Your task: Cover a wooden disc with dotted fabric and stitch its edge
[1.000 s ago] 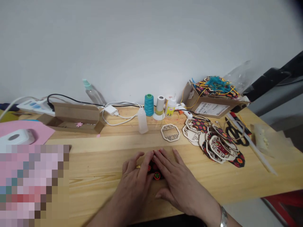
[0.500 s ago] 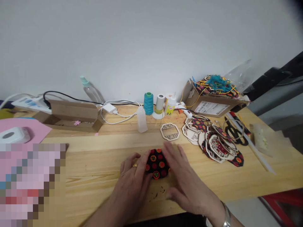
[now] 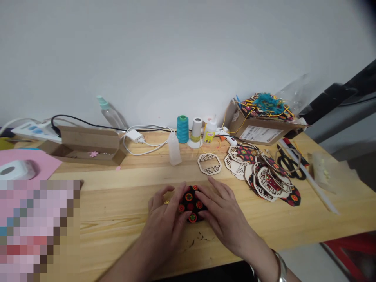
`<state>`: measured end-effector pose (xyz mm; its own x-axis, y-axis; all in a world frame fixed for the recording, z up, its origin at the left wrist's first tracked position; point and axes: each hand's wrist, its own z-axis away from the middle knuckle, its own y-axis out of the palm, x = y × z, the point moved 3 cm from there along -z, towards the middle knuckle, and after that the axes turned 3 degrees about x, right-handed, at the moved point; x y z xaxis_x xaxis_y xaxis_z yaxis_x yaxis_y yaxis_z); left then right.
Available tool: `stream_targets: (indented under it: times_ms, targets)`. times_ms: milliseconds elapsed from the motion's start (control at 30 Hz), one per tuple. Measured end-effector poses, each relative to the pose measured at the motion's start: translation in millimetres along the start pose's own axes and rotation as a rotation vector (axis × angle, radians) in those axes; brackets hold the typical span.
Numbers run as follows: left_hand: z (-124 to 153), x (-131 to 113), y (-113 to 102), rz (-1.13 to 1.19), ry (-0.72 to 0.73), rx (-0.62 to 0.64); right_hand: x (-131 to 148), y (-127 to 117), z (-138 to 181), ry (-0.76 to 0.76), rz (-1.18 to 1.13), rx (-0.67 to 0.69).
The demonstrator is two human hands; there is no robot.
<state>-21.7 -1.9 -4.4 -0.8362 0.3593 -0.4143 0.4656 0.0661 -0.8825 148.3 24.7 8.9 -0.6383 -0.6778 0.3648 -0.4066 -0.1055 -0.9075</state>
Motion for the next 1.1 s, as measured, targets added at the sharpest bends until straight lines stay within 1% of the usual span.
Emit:
stream_targets:
  times_ms: [167, 267, 533, 700, 733, 800, 867, 900, 933, 1000, 1100]
  targets:
    - [1, 0, 3, -0.068, -0.024, 0.062, -2, -1, -1, 0.019, 0.021, 0.016]
    - [1, 0, 3, -0.084, -0.047, 0.079, -2, 0, 0, 0.039, 0.02, 0.018]
    - [-1, 2, 5, -0.099, -0.051, 0.043, -3, 1, 0, 0.072, 0.016, 0.02]
    - [-1, 4, 1, -0.016, -0.012, 0.012, -5, 1, 1, 0.074, 0.006, 0.029]
    - [0, 4, -2, 0.008, 0.0, -0.015, -5, 0, 2, 0.065, 0.004, 0.024]
    - [1, 4, -10, 0.055, 0.031, -0.126, -4, -2, 4, 0.021, -0.002, -0.014]
    - [3, 4, -18, 0.082, 0.072, -0.249, -1, -4, 6, -0.067, -0.022, -0.065]
    - [3, 4, -20, 0.085, 0.1, -0.285, 1, -4, 7, -0.123, -0.039, -0.083]
    - [4, 3, -22, 0.084, 0.128, -0.297, 3, -5, 8, -0.174, -0.058, -0.095]
    - [4, 2, -22, 0.073, 0.174, -0.271, 7, -4, 8, -0.241, -0.093, -0.09]
    - [4, 0, -19, 0.024, 0.196, -0.226, 9, -2, 8, -0.231, -0.109, -0.049]
